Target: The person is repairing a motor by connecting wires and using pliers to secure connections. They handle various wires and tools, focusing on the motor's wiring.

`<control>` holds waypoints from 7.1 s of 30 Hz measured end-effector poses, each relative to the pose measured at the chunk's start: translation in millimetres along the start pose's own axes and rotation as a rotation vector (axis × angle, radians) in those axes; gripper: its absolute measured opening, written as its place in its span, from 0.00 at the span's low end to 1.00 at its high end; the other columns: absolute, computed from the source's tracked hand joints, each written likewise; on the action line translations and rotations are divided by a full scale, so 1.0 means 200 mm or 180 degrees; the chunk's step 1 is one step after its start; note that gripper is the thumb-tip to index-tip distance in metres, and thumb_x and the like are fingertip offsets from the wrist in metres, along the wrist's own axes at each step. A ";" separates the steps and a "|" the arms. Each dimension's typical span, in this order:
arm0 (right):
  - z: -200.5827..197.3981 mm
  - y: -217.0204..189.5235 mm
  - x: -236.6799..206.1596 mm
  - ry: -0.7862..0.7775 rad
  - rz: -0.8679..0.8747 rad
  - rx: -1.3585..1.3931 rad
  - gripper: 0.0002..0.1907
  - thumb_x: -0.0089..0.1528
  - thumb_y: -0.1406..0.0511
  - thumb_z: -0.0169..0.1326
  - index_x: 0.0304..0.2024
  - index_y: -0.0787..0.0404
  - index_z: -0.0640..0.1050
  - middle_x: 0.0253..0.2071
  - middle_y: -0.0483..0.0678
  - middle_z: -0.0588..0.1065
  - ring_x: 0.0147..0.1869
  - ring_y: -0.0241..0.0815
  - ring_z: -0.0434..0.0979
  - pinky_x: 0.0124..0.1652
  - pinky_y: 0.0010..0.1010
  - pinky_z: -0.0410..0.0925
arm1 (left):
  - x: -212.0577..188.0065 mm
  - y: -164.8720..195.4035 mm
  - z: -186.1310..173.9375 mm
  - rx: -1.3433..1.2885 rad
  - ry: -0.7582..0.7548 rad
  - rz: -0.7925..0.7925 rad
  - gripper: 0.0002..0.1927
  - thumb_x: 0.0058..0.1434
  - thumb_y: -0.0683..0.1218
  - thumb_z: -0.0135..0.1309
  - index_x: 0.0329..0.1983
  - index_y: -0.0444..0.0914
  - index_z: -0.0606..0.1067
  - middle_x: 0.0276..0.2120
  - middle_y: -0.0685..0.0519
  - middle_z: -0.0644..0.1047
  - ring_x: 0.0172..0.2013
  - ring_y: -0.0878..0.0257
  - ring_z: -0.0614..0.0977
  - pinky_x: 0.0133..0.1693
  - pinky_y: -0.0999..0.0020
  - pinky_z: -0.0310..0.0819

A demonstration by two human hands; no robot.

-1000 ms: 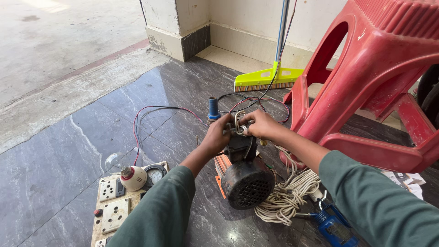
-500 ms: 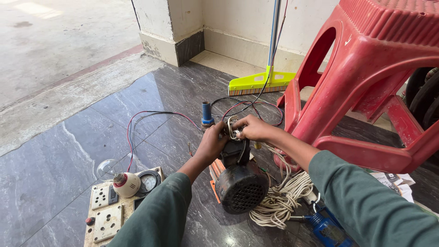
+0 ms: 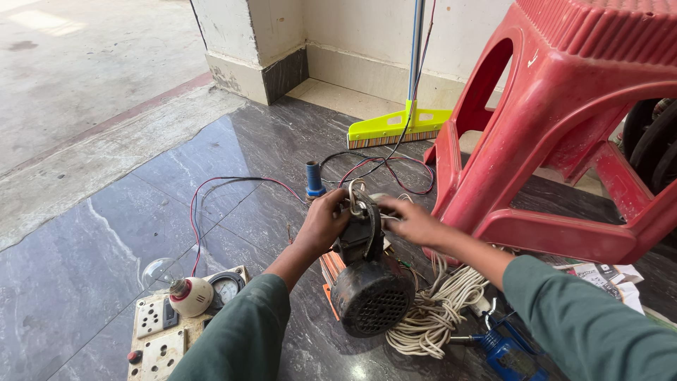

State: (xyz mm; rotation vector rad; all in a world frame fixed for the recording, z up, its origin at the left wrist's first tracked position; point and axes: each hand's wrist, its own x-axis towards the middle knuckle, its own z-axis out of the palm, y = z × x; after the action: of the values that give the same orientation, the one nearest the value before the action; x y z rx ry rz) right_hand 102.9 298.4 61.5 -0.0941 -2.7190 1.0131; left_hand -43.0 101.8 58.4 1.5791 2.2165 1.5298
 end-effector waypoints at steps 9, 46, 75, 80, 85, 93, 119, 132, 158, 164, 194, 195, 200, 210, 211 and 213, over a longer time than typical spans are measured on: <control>0.08 0.00 0.00 0.0043 0.0236 -0.0766 0.13 0.59 0.69 0.48 0.44 0.68 0.77 0.40 0.68 0.77 0.52 0.67 0.77 0.47 0.51 0.70 | -0.01 0.06 -0.11 -0.0144 -0.0378 0.0846 0.15 0.60 0.39 0.54 0.51 0.34 0.74 0.44 0.47 0.77 0.43 0.48 0.82 0.45 0.55 0.74; -0.01 -0.13 -0.10 -0.0439 0.0431 -0.1158 0.12 0.63 0.64 0.48 0.41 0.66 0.79 0.29 0.67 0.76 0.33 0.64 0.80 0.35 0.49 0.72 | 0.04 0.00 -0.16 0.1260 -0.1080 0.1430 0.08 0.59 0.43 0.56 0.34 0.32 0.71 0.34 0.43 0.76 0.36 0.47 0.81 0.42 0.52 0.76; -0.01 -0.17 -0.06 -0.0469 0.0534 -0.0995 0.12 0.59 0.68 0.47 0.42 0.65 0.79 0.33 0.68 0.77 0.41 0.67 0.80 0.41 0.52 0.71 | 0.06 0.04 -0.13 0.1670 -0.1074 0.1217 0.04 0.62 0.42 0.56 0.35 0.36 0.76 0.33 0.48 0.79 0.34 0.50 0.82 0.37 0.53 0.76; -0.01 -0.23 -0.09 -0.0332 0.0527 -0.1067 0.11 0.58 0.69 0.47 0.39 0.65 0.78 0.30 0.68 0.77 0.38 0.67 0.81 0.40 0.52 0.72 | 0.02 -0.01 -0.12 0.1875 -0.0865 0.1575 0.05 0.61 0.42 0.55 0.31 0.36 0.74 0.32 0.48 0.78 0.34 0.51 0.82 0.37 0.54 0.76; 0.00 -0.25 -0.12 -0.0230 0.0466 -0.1170 0.11 0.64 0.64 0.49 0.39 0.66 0.76 0.27 0.68 0.75 0.37 0.69 0.78 0.37 0.55 0.70 | 0.00 -0.02 -0.12 0.2112 -0.0885 0.1582 0.04 0.60 0.42 0.54 0.32 0.36 0.74 0.32 0.48 0.78 0.35 0.52 0.82 0.38 0.55 0.76; -0.01 -0.33 -0.11 -0.0170 0.0379 -0.1502 0.16 0.63 0.58 0.54 0.43 0.64 0.73 0.28 0.67 0.76 0.39 0.68 0.79 0.39 0.54 0.71 | -0.01 0.08 -0.16 0.2277 -0.1123 0.0856 0.08 0.64 0.43 0.50 0.30 0.37 0.75 0.29 0.49 0.79 0.31 0.53 0.82 0.37 0.55 0.76; -0.03 -0.27 0.20 -0.0710 -0.1287 -0.0939 0.49 0.59 0.53 0.63 0.74 0.61 0.55 0.73 0.63 0.59 0.78 0.59 0.56 0.71 0.44 0.54 | -0.04 0.10 -0.22 0.1777 -0.1163 -0.0054 0.14 0.67 0.47 0.47 0.30 0.37 0.79 0.31 0.43 0.80 0.33 0.47 0.83 0.38 0.51 0.76; 0.04 -0.25 0.29 -0.0170 -0.0550 -0.0414 0.42 0.53 0.54 0.67 0.67 0.58 0.70 0.49 0.55 0.80 0.44 0.46 0.82 0.47 0.38 0.74 | -0.03 -0.11 -0.12 0.1371 -0.1153 -0.1141 0.20 0.64 0.54 0.47 0.33 0.34 0.80 0.35 0.39 0.81 0.40 0.43 0.83 0.47 0.48 0.76; -0.01 -0.29 0.11 0.0068 -0.0433 -0.0043 0.36 0.51 0.70 0.58 0.62 0.63 0.63 0.55 0.59 0.73 0.52 0.54 0.81 0.52 0.41 0.71 | -0.05 0.08 -0.07 0.1851 -0.0482 -0.0089 0.11 0.57 0.40 0.54 0.41 0.30 0.69 0.43 0.36 0.74 0.42 0.41 0.79 0.39 0.48 0.77; 0.07 -0.22 0.01 0.0058 0.0331 -0.1612 0.18 0.58 0.75 0.50 0.52 0.69 0.73 0.56 0.63 0.74 0.61 0.65 0.75 0.58 0.46 0.68 | -0.02 0.07 -0.01 0.1677 -0.0531 -0.0067 0.19 0.51 0.32 0.56 0.45 0.25 0.65 0.44 0.31 0.74 0.49 0.37 0.76 0.46 0.49 0.77; -0.01 -0.49 -0.19 -0.0428 0.0309 -0.0324 0.17 0.67 0.59 0.50 0.32 0.68 0.74 0.22 0.60 0.71 0.27 0.58 0.74 0.32 0.45 0.66 | -0.03 -0.19 -0.24 0.1690 -0.1140 0.0995 0.04 0.65 0.40 0.46 0.40 0.36 0.65 0.24 0.42 0.77 0.29 0.43 0.81 0.32 0.49 0.75; -0.01 -0.49 -0.19 -0.0380 0.0205 -0.0247 0.16 0.67 0.60 0.50 0.32 0.67 0.75 0.22 0.59 0.71 0.27 0.57 0.75 0.32 0.45 0.66 | -0.04 -0.20 -0.25 0.1897 -0.1359 0.0686 0.04 0.66 0.40 0.45 0.41 0.36 0.65 0.22 0.42 0.76 0.28 0.44 0.81 0.32 0.49 0.75; 0.00 -0.46 -0.18 -0.0432 0.0477 -0.0292 0.16 0.65 0.59 0.50 0.32 0.66 0.76 0.20 0.59 0.71 0.24 0.55 0.75 0.31 0.45 0.64 | 0.00 -0.27 -0.28 0.1891 -0.1324 0.1156 0.06 0.64 0.39 0.47 0.43 0.35 0.65 0.23 0.43 0.76 0.29 0.43 0.81 0.32 0.49 0.75; 0.01 -0.21 0.00 0.0239 -0.0581 -0.0567 0.12 0.64 0.63 0.51 0.38 0.69 0.77 0.40 0.65 0.75 0.45 0.67 0.76 0.41 0.48 0.68 | 0.04 -0.32 -0.03 0.0211 0.0607 0.0304 0.10 0.63 0.41 0.58 0.43 0.34 0.70 0.37 0.41 0.78 0.37 0.46 0.83 0.38 0.53 0.77; 0.02 -0.19 0.01 0.0259 -0.0521 -0.0613 0.13 0.64 0.63 0.51 0.39 0.69 0.77 0.41 0.66 0.75 0.46 0.68 0.76 0.43 0.49 0.68 | 0.04 -0.31 -0.03 -0.0279 0.0860 -0.0424 0.12 0.63 0.41 0.58 0.45 0.34 0.69 0.39 0.41 0.79 0.37 0.49 0.84 0.38 0.56 0.79; 0.02 -0.18 0.02 0.0143 -0.0282 -0.0576 0.13 0.64 0.63 0.50 0.41 0.69 0.77 0.41 0.64 0.76 0.46 0.65 0.77 0.43 0.48 0.68 | 0.07 -0.29 -0.07 -0.1259 0.1340 -0.1898 0.16 0.63 0.41 0.57 0.51 0.34 0.66 0.42 0.42 0.79 0.37 0.54 0.86 0.38 0.62 0.83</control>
State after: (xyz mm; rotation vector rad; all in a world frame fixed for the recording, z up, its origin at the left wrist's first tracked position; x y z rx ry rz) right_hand 99.8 269.7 83.3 -0.0270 -2.7411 0.7312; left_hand -97.8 101.4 30.6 0.4575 2.0775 2.0225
